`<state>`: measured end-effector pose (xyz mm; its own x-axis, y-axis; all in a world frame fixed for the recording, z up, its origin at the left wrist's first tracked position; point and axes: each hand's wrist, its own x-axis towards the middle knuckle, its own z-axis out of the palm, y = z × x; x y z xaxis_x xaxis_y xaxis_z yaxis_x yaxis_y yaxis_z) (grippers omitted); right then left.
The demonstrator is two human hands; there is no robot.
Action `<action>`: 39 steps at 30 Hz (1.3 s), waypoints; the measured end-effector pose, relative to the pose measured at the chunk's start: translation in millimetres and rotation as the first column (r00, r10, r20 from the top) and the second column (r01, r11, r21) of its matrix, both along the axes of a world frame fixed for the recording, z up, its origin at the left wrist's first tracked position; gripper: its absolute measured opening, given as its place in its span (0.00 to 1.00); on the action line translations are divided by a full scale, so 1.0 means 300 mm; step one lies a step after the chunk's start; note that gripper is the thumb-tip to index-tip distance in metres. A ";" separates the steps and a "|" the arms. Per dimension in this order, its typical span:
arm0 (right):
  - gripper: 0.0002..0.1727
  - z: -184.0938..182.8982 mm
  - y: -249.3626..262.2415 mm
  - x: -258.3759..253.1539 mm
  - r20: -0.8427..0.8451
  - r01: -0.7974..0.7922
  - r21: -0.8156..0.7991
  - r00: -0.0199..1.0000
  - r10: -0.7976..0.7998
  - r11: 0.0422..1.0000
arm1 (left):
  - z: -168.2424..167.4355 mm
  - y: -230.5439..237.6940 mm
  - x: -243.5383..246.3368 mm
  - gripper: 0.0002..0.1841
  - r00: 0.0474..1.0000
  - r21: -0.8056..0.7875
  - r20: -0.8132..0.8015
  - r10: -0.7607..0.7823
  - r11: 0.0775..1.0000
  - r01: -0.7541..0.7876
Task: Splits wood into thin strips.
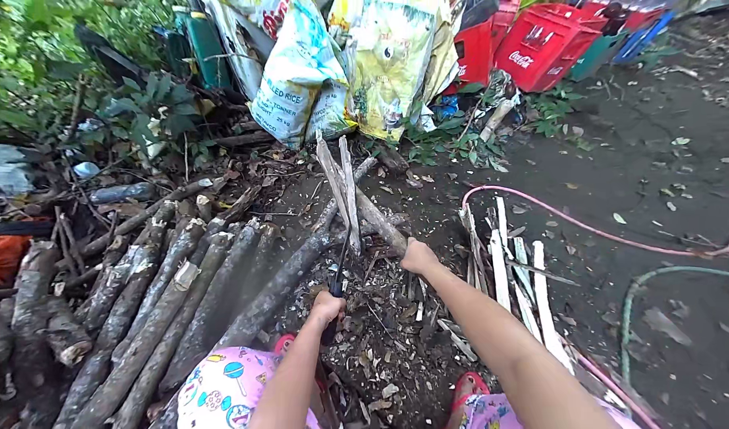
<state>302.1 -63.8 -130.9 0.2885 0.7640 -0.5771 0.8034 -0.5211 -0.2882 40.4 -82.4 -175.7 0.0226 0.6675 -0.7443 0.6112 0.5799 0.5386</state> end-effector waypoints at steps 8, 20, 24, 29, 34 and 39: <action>0.35 0.434 0.076 0.150 -0.066 0.062 0.513 0.997 -0.032 0.856 | -0.068 -0.011 0.008 0.22 0.989 -0.013 -0.082 -0.120 0.993 0.119; 0.46 -0.018 -0.018 0.110 0.010 0.095 0.300 0.995 -0.103 0.949 | -0.065 0.025 0.013 0.25 0.959 -0.042 -0.142 -0.244 0.970 0.240; 0.40 -0.064 -0.024 0.102 0.007 0.015 -0.027 1.000 -0.015 1.000 | -0.076 0.024 -0.015 0.26 0.944 -0.060 -0.174 -0.280 0.960 0.274; 0.34 0.212 -0.021 0.158 -0.090 0.068 0.228 0.995 -0.048 0.971 | -0.086 0.003 -0.016 0.24 0.954 -0.055 -0.163 -0.251 0.968 0.245; 0.43 0.666 0.015 0.250 -0.257 0.273 0.820 0.961 -0.104 0.503 | -0.095 0.017 -0.024 0.23 0.954 -0.076 -0.161 -0.252 0.967 0.243; 0.54 0.686 0.092 0.244 -0.390 0.391 0.920 0.921 0.012 -0.036 | -0.104 0.036 -0.040 0.23 0.969 -0.063 -0.120 -0.216 0.976 0.210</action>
<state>375.4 -36.3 75.0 0.5657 0.5529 0.6117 0.5368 0.3161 -0.7822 28.3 -71.7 -206.8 0.0647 0.6201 -0.7819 0.7845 0.4527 0.4239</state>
